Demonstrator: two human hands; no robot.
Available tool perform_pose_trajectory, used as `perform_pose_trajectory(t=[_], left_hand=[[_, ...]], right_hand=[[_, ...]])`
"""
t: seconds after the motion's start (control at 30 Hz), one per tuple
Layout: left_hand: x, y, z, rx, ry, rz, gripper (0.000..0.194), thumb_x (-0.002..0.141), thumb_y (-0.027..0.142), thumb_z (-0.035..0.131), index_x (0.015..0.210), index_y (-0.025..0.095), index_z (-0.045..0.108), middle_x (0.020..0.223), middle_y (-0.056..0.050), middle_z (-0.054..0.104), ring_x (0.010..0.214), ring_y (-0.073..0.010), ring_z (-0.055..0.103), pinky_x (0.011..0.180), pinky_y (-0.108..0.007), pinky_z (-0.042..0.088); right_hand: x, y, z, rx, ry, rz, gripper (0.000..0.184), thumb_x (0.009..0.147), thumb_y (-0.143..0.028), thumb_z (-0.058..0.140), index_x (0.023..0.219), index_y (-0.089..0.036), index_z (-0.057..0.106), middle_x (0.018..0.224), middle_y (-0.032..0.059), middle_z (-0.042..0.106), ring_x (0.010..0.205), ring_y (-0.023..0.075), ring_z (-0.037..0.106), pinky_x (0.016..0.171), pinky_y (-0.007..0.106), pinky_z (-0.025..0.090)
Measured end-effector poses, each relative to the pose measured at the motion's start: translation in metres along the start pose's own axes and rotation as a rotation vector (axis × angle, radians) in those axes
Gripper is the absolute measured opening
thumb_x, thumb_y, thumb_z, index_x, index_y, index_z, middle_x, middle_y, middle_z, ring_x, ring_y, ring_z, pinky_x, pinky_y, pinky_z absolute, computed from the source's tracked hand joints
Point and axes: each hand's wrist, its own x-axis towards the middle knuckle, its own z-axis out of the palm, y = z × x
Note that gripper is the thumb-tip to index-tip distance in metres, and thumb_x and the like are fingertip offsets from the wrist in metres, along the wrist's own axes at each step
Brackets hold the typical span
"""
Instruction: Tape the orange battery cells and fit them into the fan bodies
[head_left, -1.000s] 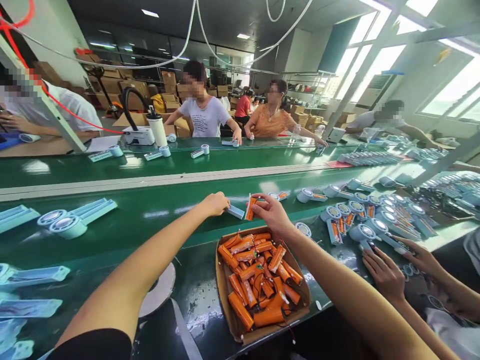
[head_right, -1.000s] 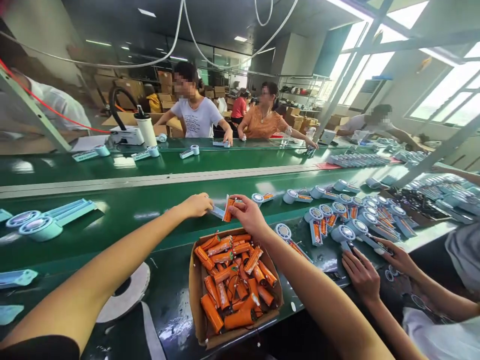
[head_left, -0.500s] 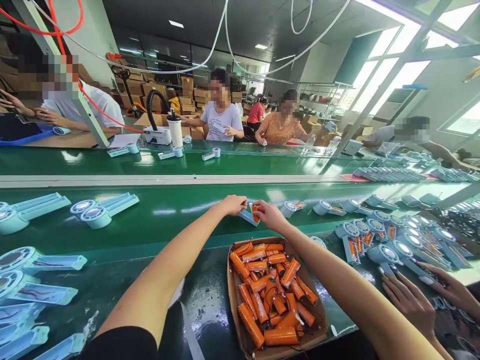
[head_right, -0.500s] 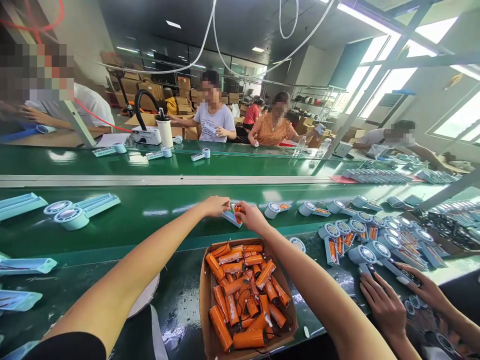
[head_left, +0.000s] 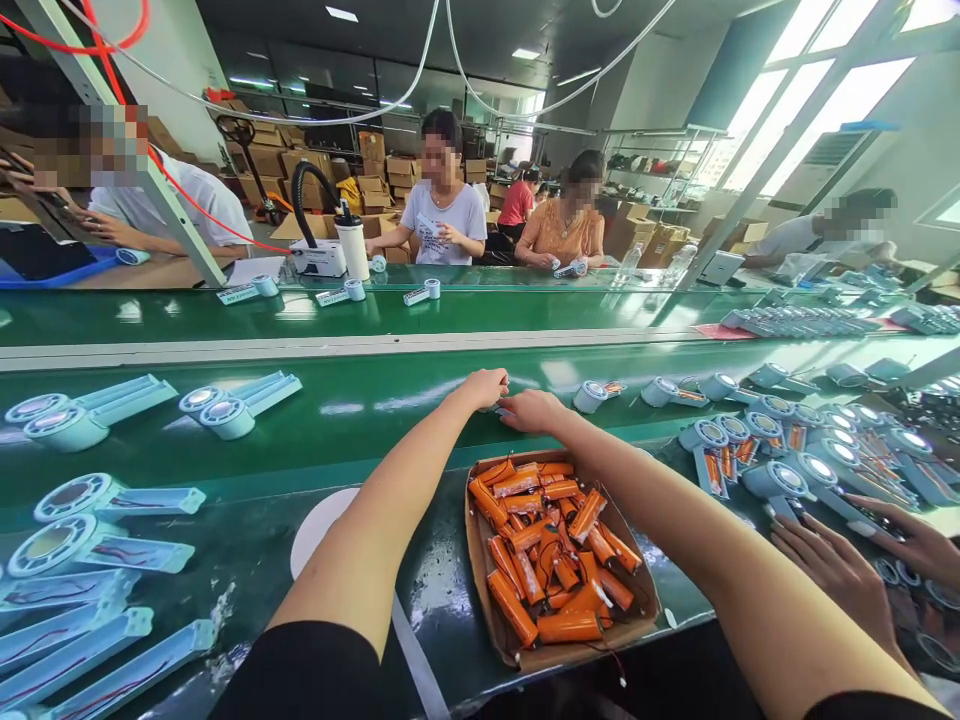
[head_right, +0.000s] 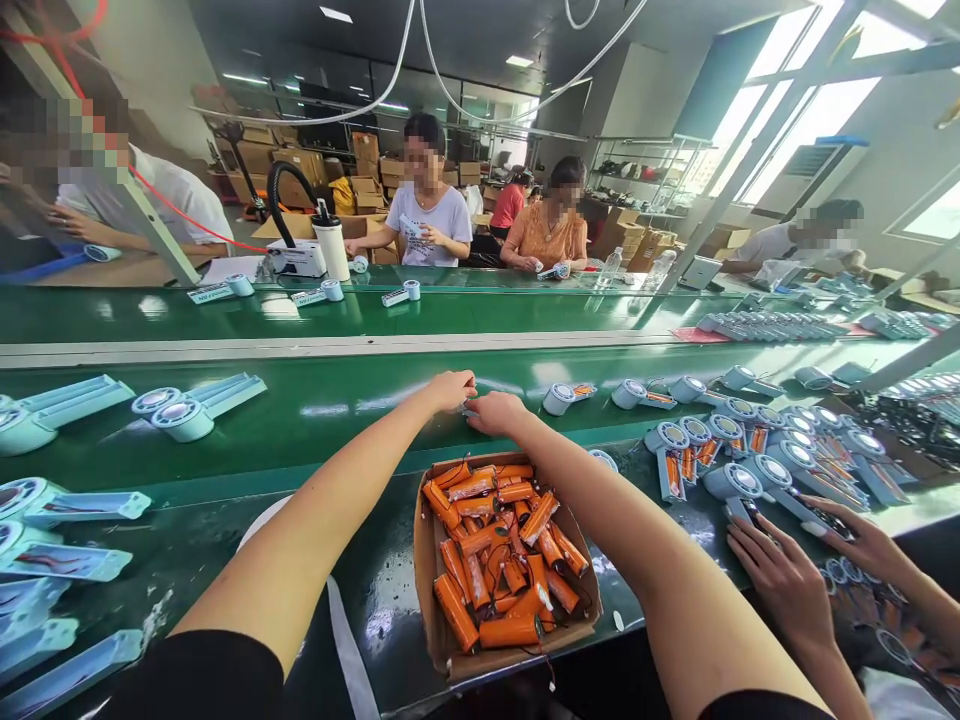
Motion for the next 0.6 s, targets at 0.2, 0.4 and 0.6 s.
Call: perform_pose_trajectory(t=[0.2, 0.4, 0.6], left_hand=[[-0.050, 0.012, -0.015, 0.017, 0.105, -0.007, 0.048, 0.107, 0.029, 0.050, 0.154, 0.018, 0.052, 0.154, -0.015, 0.061, 0.144, -0.0276, 0.055, 0.122, -0.047, 0.045], [-0.250, -0.074, 0.004, 0.138, 0.138, -0.004, 0.059, 0.094, 0.056, 0.062, 0.146, 0.028, 0.065, 0.154, -0.007, 0.063, 0.148, -0.0333, 0.053, 0.130, -0.050, 0.036], [-0.383, -0.135, 0.043, 0.306, 0.216, -0.041, 0.057, 0.095, 0.050, 0.058, 0.145, 0.024, 0.066, 0.152, -0.012, 0.065, 0.143, -0.0340, 0.058, 0.122, -0.049, 0.049]], right_hand=[[-0.047, -0.013, -0.042, 0.265, 0.177, -0.044, 0.026, 0.096, -0.026, 0.062, 0.111, -0.015, 0.081, 0.114, 0.0066, 0.083, 0.111, 0.0214, 0.075, 0.104, 0.032, 0.052], [-0.226, -0.024, -0.039, 0.406, 0.143, 0.004, 0.028, 0.096, -0.044, 0.066, 0.084, -0.025, 0.083, 0.080, 0.0053, 0.083, 0.071, 0.0210, 0.074, 0.069, 0.030, 0.056], [-0.302, -0.077, -0.010, 0.596, 0.064, -0.053, 0.045, 0.105, -0.052, 0.057, 0.078, -0.026, 0.080, 0.065, 0.0056, 0.074, 0.058, 0.0173, 0.066, 0.060, 0.027, 0.052]])
